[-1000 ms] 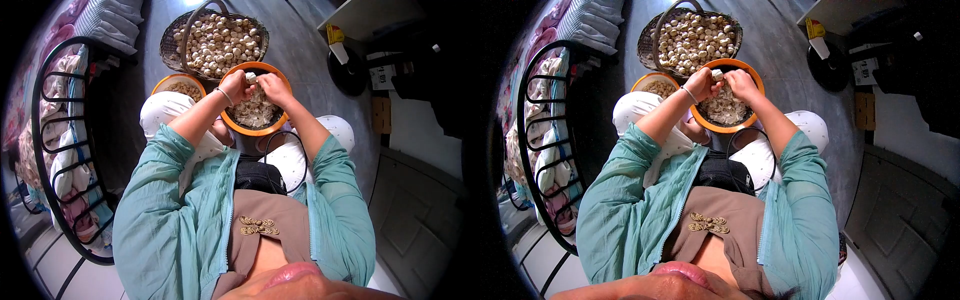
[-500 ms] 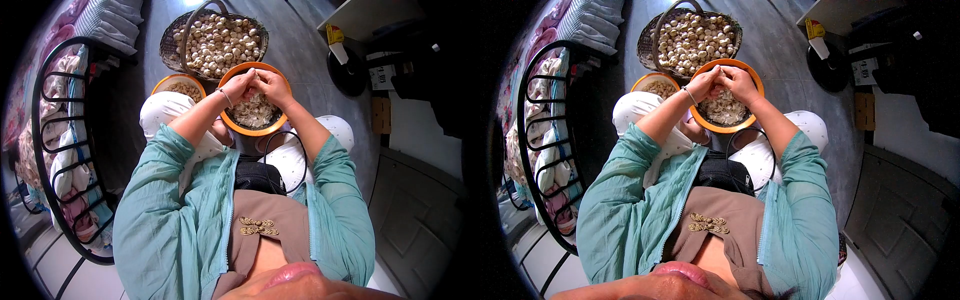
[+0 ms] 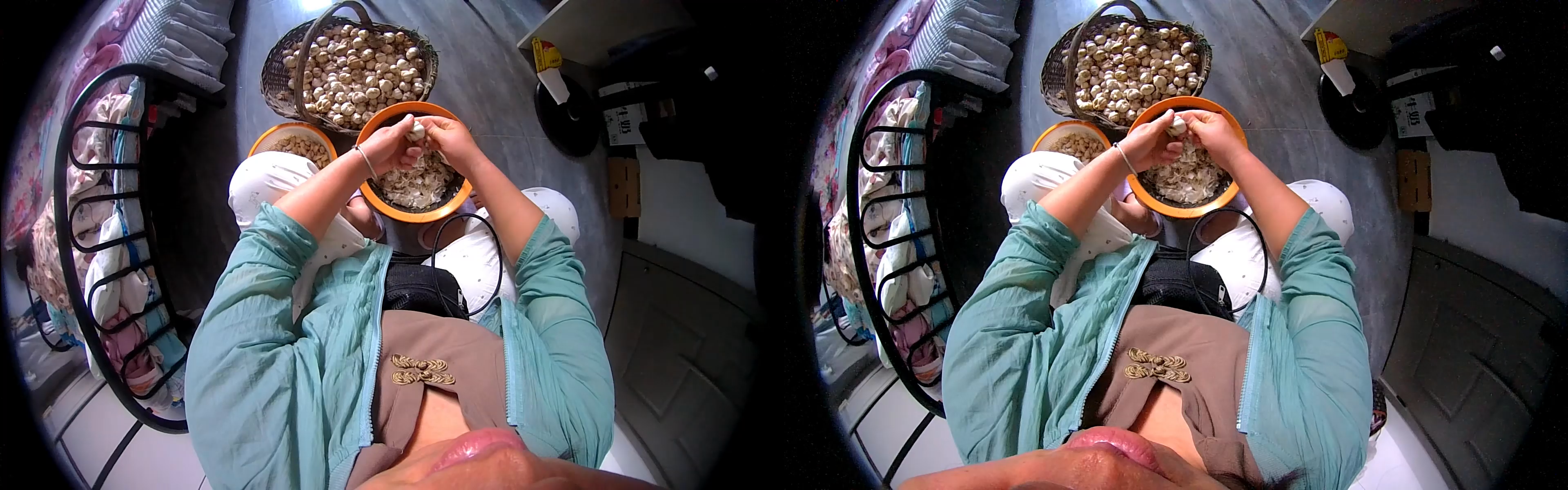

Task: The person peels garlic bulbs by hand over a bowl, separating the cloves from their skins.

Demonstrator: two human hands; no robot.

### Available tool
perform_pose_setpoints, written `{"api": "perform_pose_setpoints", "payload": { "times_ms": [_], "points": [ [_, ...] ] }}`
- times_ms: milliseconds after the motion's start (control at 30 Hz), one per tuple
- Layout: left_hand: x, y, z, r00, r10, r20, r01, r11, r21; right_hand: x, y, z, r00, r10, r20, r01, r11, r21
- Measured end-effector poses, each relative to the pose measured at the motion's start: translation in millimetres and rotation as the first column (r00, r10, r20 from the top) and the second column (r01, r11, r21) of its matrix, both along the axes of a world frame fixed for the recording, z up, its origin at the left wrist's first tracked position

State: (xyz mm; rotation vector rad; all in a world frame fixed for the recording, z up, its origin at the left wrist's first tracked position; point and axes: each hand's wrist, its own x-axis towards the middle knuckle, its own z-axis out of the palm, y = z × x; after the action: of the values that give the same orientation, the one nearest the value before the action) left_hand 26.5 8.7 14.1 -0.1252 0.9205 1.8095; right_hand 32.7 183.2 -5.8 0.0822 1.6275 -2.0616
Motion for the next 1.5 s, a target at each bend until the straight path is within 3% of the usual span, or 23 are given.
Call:
{"api": "perform_pose_setpoints", "payload": {
  "times_ms": [33, 100, 133, 200, 267, 333, 367, 467, 500, 567, 633, 700, 733, 800, 867, 933, 1167, 1233, 1433, 1467, 1500],
  "points": [
    [0.8, 0.7, 1.5, 1.0, -0.022, 0.008, 0.022, 1.0, 0.006, -0.4, -0.3, -4.1, 1.0, -0.001, -0.001, 0.001, 1.0, 0.0],
    [-1.3, 1.0, -0.1, 1.0, -0.017, 0.024, 0.016, 1.0, 0.021, 0.2, -3.1, -4.7, 0.983, -0.002, -0.186, 0.068, 0.934, 0.35],
    [-2.6, 0.4, -2.3, 0.999, -0.011, 0.04, 0.009, 0.999, 0.036, 1.8, -2.9, -0.2, 0.983, -0.002, -0.185, 0.068, 0.934, 0.35],
    [-5.7, -1.5, -7.4, 0.998, 0.037, 0.057, -0.039, 0.999, 0.023, 5.8, 0.0, 12.7, 0.754, 0.48, -0.449, 0.094, 0.597, 0.797],
    [-7.6, -3.5, -12.8, 0.994, 0.082, 0.077, -0.083, 0.997, 0.006, 6.9, -3.9, 16.6, 0.761, 0.487, -0.429, 0.072, 0.593, 0.802],
    [-8.6, -3.0, -9.9, 0.991, 0.118, 0.056, -0.114, 0.99, -0.078, 1.2, -6.9, 7.6, 0.773, 0.224, -0.593, 0.236, 0.766, 0.597],
    [-7.8, -2.1, -8.5, 0.991, 0.12, 0.055, -0.116, 0.99, -0.077, -3.4, -5.3, 4.5, 0.773, 0.181, -0.607, 0.193, 0.845, 0.498],
    [-4.9, 0.6, -7.9, 0.988, 0.12, -0.095, -0.137, 0.972, -0.189, 6.8, -14.7, 24.1, 0.863, 0.193, -0.468, 0.099, 0.843, 0.529],
    [-5.6, 0.4, -14.5, 0.987, 0.087, -0.134, -0.108, 0.981, -0.159, 9.1, -14.5, 32.9, 0.836, 0.268, -0.479, 0.09, 0.794, 0.601],
    [-7.4, -0.1, -27.9, 0.986, 0.048, -0.162, -0.062, 0.995, -0.083, 6.7, -12.9, 28.5, 0.819, 0.249, -0.517, 0.122, 0.805, 0.581],
    [-5.9, 1.1, -19.0, 0.972, 0.083, -0.219, -0.113, 0.985, -0.131, 4.3, -12.0, 26.7, 0.797, 0.233, -0.557, 0.151, 0.816, 0.558],
    [-7.2, 1.2, -11.2, 0.951, 0.097, -0.294, -0.15, 0.975, -0.163, 3.4, -11.0, 26.2, 0.897, 0.026, -0.441, 0.105, 0.957, 0.271],
    [-6.7, 1.3, -8.5, 0.951, 0.095, -0.295, -0.148, 0.975, -0.163, 3.5, -9.9, 26.6, 0.897, 0.025, -0.442, 0.107, 0.957, 0.271],
    [-2.6, 1.8, -3.7, 0.85, 0.0, -0.527, -0.149, 0.96, -0.239, 4.2, -6.8, 26.3, 0.996, -0.024, -0.089, 0.018, 0.998, -0.062],
    [0.3, 3.5, 0.4, 0.831, 0.005, -0.556, -0.164, 0.958, -0.235, 6.8, -10.0, 22.8, 0.998, -0.055, -0.037, 0.048, 0.985, -0.165],
    [4.7, 7.0, 3.5, 0.779, 0.06, -0.624, -0.303, 0.908, -0.29, 9.1, -12.5, 24.5, 0.997, -0.078, 0.022, 0.081, 0.961, -0.265],
    [2.5, 3.1, -2.8, 0.728, 0.2, -0.656, -0.435, 0.874, -0.216, 10.4, -9.5, 37.0, 1.0, 0.017, 0.016, -0.01, 0.924, -0.383],
    [0.9, 4.8, -5.1, 0.778, 0.265, -0.569, -0.43, 0.885, -0.176, 8.1, -7.0, 32.0, 0.999, 0.023, 0.034, -0.007, 0.915, -0.404],
    [-7.5, -1.1, -17.6, 0.901, 0.255, -0.352, -0.298, 0.952, -0.074, 6.6, -4.4, 21.1, 0.992, 0.009, 0.122, 0.047, 0.894, -0.446],
    [-8.4, -1.4, -23.0, 0.901, 0.255, -0.352, -0.298, 0.952, -0.074, 6.9, -4.0, 20.8, 0.993, 0.025, 0.115, 0.03, 0.891, -0.452],
    [-8.7, -1.4, -23.9, 0.898, 0.204, -0.389, -0.298, 0.934, -0.198, 7.0, -3.5, 20.1, 0.993, 0.041, 0.108, 0.013, 0.889, -0.458]
  ]
}}
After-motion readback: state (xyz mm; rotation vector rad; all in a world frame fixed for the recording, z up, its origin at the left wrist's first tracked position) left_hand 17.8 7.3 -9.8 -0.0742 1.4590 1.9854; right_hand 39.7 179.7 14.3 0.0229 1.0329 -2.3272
